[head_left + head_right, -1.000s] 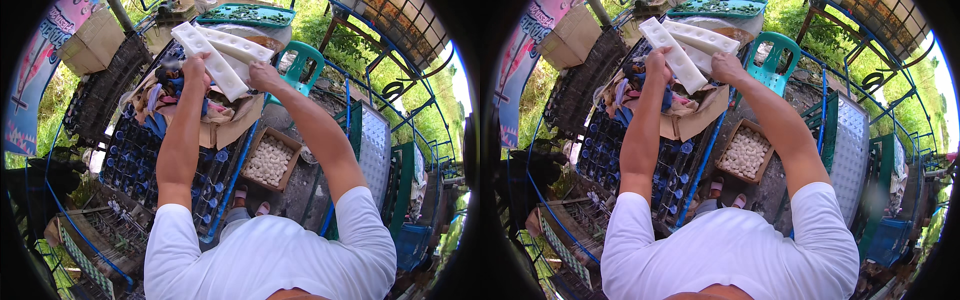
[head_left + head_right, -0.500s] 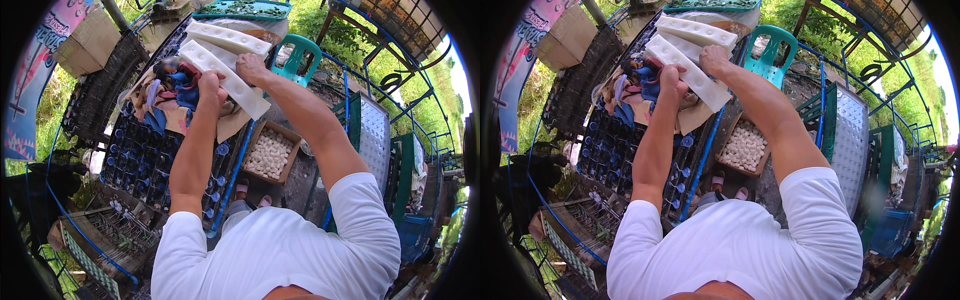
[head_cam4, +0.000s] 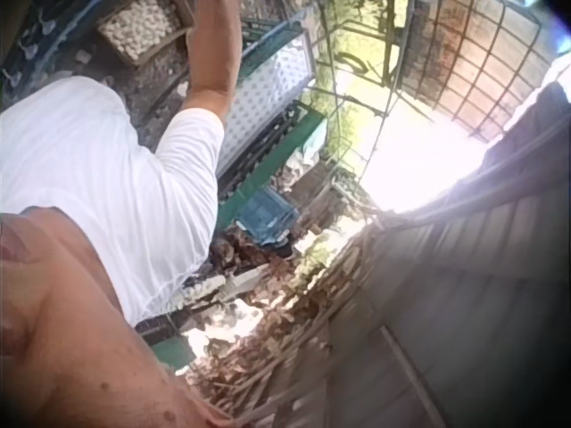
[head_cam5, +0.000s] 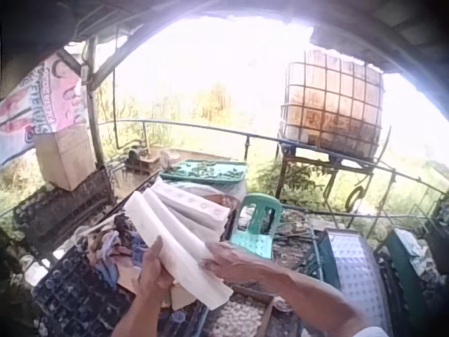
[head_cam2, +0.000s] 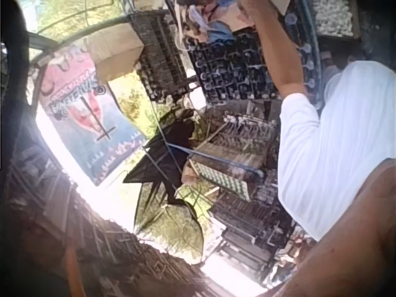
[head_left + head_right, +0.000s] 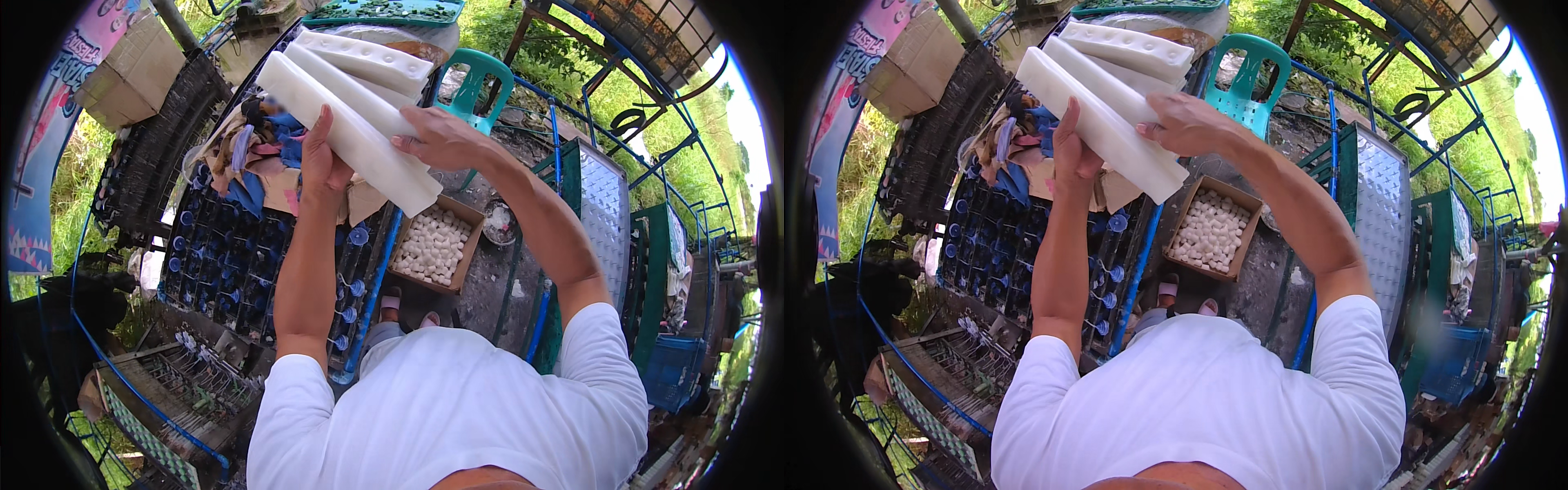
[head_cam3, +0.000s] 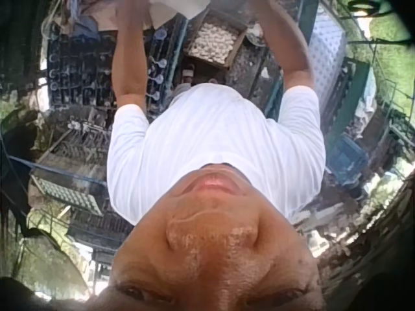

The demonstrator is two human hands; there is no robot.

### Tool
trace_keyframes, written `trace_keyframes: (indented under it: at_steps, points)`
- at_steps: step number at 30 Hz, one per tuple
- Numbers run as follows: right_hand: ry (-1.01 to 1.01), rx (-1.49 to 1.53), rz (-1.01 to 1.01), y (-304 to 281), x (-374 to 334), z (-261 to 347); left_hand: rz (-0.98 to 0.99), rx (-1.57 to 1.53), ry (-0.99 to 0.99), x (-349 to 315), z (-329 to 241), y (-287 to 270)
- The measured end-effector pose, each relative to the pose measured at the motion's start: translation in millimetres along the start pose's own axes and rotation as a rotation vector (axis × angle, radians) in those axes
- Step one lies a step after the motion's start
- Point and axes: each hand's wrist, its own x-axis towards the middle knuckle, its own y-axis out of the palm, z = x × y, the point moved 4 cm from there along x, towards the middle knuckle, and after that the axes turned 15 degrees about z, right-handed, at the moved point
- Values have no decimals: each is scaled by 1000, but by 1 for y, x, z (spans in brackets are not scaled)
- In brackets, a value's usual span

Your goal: The person inserts wicks into numerous small white candle cups arranged on a table. They then retrieve a long white sheet, tear it into strips, and place the strips on the table among the candles.

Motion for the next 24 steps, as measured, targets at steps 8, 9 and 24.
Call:
trace_keyframes:
  at_steps: [8,9,24]
  points:
    - [108,9,-38,10,89,-46,-82,20,38,-36,-8,4]
    - [117,-447,-202,18,99,-52,-57,17,55,-37,-8,5]
    - [299,-576,192,6,157,-37,-77,116,49,-79,-34,-3]
